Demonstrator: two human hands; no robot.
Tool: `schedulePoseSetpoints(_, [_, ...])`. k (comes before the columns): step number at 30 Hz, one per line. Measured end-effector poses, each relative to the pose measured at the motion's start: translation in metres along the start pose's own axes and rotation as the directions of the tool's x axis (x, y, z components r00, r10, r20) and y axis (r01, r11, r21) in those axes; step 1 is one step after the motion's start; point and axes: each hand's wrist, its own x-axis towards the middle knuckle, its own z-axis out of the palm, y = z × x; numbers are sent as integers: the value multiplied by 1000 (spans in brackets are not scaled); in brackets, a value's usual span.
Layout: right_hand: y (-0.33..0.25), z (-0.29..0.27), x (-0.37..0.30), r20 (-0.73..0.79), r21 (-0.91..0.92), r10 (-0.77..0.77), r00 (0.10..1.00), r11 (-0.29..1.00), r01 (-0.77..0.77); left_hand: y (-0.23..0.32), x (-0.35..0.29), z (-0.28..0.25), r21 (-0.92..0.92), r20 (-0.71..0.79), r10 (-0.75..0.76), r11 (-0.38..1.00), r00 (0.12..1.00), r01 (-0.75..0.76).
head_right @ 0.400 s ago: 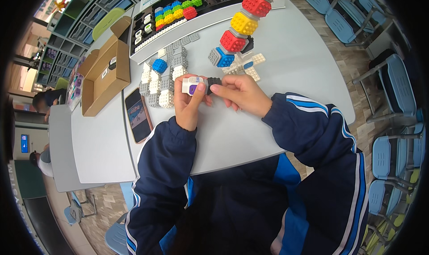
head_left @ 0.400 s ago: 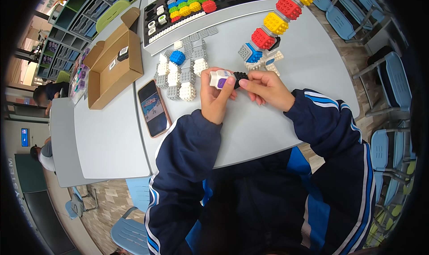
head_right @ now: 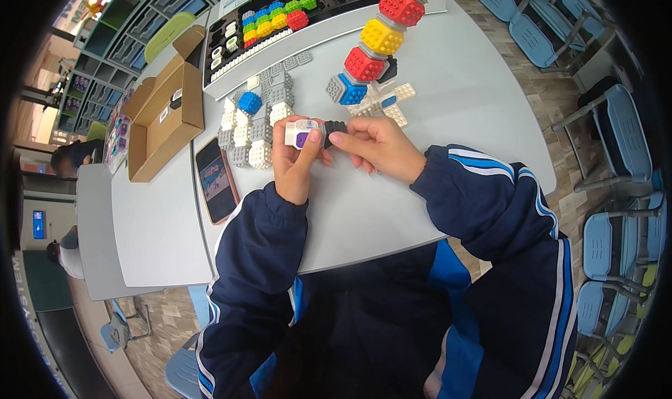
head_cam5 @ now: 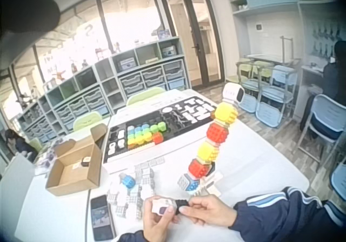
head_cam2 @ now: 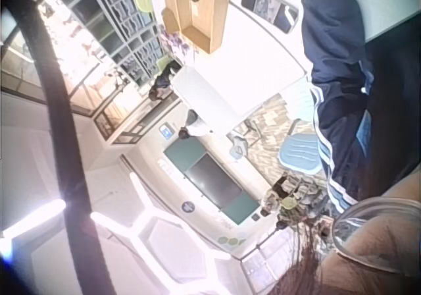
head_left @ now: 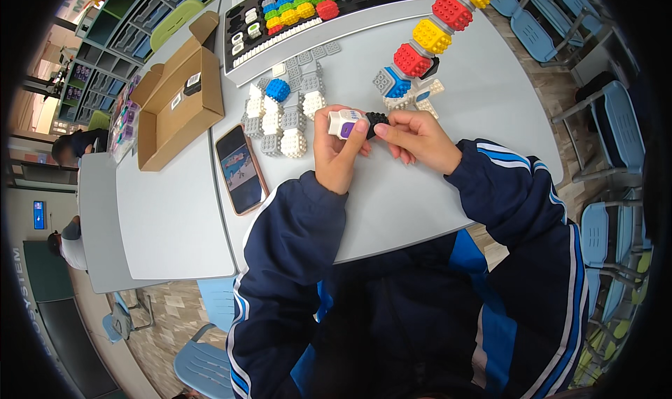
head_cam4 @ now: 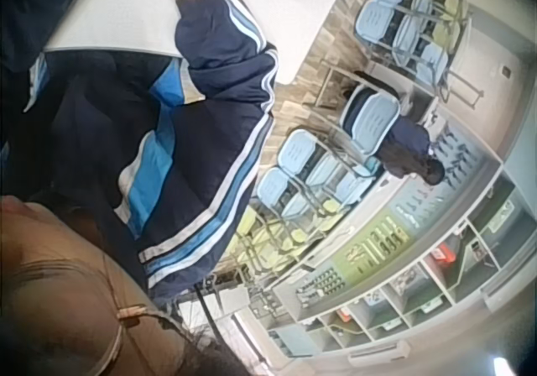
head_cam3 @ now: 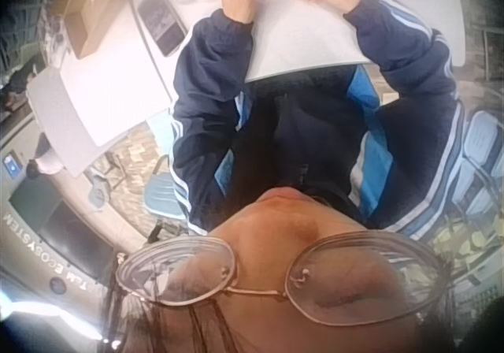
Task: The person assembles a vertical tower using colorful interlocking blocks and white electronic modules. They repeatedly attach and detach modules to the tower, then place the completed structure on the table.
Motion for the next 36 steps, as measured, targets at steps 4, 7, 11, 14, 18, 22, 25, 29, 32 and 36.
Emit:
schedulePoseSetpoints(4, [0,0,0,-1,3,1,1000,1000,-1,0,0,0,0,1,3,1000,1000,-3])
schedulePoseSetpoints(7, [0,0,0,-3,8,0,1000,1000,0,0,0,-1,21,4,11,1000,1000,-12])
schedulePoseSetpoints(11, [1,0,1,-4,4,1,1000,1000,-1,-1,0,-2,36,5,14,999,1000,-14])
schedulePoseSetpoints(14, [3,0,1,-4,12,-2,1000,1000,2,-1,1,-2,27,-1,5,1000,1000,-5])
schedulePoseSetpoints(18, [5,-1,2,-30,22,-5,1000,1000,5,-4,2,-2,8,21,-26,1000,999,25])
schedulePoseSetpoints(22, [11,-3,4,-82,65,-13,997,998,18,-5,4,-1,40,45,-41,998,998,39])
schedulePoseSetpoints(25, [6,-1,4,-112,117,-15,994,993,28,-8,11,0,28,65,-18,999,998,16])
schedulePoseSetpoints(29, [5,-3,4,-161,122,-50,986,990,70,-10,23,1,16,103,11,1000,995,-13])
schedulePoseSetpoints(32, [6,-4,4,-176,133,-58,983,988,82,-8,23,2,14,100,-17,1000,995,16])
schedulePoseSetpoints(36, [8,-5,4,-165,127,-59,984,989,81,-11,24,1,24,94,13,1000,995,-16])
